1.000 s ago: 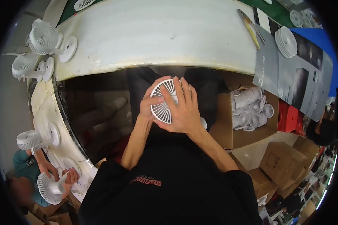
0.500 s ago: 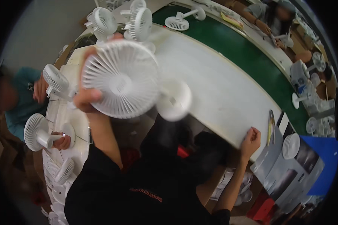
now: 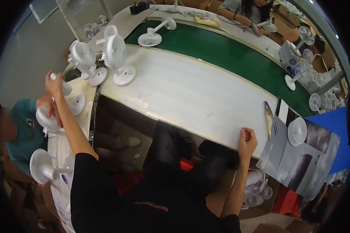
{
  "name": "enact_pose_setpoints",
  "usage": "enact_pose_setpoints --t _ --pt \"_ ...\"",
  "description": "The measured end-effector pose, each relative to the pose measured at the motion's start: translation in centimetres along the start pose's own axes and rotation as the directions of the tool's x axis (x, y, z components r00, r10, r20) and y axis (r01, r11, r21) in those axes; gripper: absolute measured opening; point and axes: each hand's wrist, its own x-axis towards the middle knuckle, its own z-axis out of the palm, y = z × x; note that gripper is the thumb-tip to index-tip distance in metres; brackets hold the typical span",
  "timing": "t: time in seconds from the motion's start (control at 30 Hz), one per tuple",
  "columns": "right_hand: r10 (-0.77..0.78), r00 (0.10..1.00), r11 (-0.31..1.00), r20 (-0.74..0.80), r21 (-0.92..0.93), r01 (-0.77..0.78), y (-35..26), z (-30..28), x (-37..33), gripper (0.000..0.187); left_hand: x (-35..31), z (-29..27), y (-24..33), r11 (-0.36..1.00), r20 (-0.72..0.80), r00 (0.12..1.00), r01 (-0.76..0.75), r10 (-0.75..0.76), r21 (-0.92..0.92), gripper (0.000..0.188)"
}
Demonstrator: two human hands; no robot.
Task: Assembling and inspecting small white electric fans on a production line workbench.
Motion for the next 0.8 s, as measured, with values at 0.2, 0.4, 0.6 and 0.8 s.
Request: enact_pose_setpoints --t 0.2,0.4,0.6,0.8 --pt "-0.073 0.997 0.967 0.029 -0.244 0.078 -1.3 1.2 -0.3 0.009 -2.1 -3.8 5.7 0.925 -0.278 0.929 -0.138 0.246 0.355 0.045" --pt "-0.113 0.993 0.923 -0.031 -0.373 0.094 -2.3 2.3 -0.2 0.006 -21.4 -3.0 22.7 0.578 -0.206 0.686 -0.710 0.698 -0.403 0.028" --pt "-0.210 0.978 0.908 0.017 -0.368 0.202 -2.7 2.2 -0.3 0.014 -25.6 21.0 25.1 0.593 0.392 0.839 0.107 0.377 -0.798 0.037" --pt "-0.186 0.982 0.891 0.045 -0.412 0.188 -3.5 1.7 0.3 0.018 -17.7 45.0 13.2 0.511 0.711 0.699 0.638 -0.072 -0.576 0.052"
